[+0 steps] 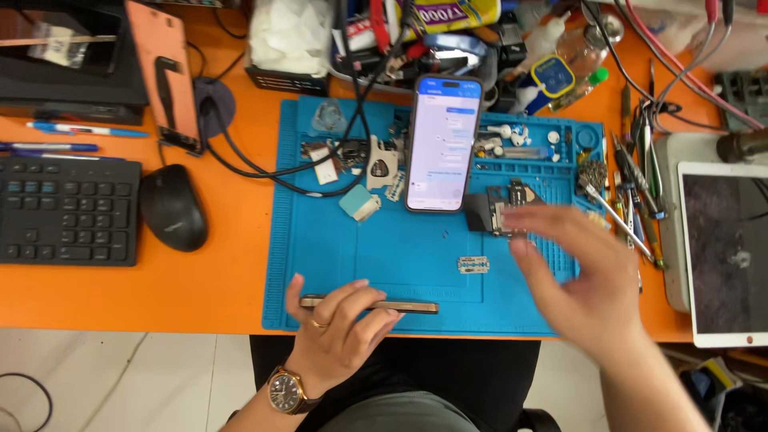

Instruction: The person disassembles a smartphone, separates the screen assembly from the chassis, and applies adhesive along the frame edges. They then reassemble the device, press the edges to secure the seal, and test the screen by unlocking the phone and swiping through the interface.

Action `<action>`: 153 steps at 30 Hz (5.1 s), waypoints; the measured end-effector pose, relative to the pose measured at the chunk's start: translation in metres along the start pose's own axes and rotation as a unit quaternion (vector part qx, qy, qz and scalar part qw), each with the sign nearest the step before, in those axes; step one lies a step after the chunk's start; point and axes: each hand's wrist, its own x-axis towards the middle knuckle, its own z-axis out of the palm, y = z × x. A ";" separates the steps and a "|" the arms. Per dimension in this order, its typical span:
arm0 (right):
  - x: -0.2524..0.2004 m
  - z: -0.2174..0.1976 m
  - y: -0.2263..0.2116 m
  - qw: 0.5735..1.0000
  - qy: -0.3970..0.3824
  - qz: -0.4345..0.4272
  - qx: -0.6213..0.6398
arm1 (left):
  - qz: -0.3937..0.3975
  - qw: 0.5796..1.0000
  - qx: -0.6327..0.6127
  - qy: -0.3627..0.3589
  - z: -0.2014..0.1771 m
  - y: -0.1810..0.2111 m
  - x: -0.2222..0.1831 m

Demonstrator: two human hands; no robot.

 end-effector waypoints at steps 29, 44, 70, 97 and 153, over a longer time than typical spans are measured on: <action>0.092 -0.040 0.126 0.888 0.036 -0.198 -0.414 | 0.008 0.999 -0.016 0.045 -0.003 -0.002 0.009; -0.180 -0.010 0.120 0.959 0.004 0.123 -0.256 | -0.035 0.995 -0.059 -0.077 -0.027 0.009 0.020; -0.098 0.078 -0.013 0.943 -0.005 0.167 0.287 | -0.163 0.968 -0.096 -0.164 -0.040 0.027 0.058; -0.096 0.090 -0.021 0.890 -0.012 0.331 0.314 | -0.169 0.968 -0.110 -0.152 -0.035 0.027 0.061; -0.044 0.110 -0.081 0.934 0.055 0.243 0.255 | -0.353 0.912 -0.204 -0.045 -0.067 0.002 0.046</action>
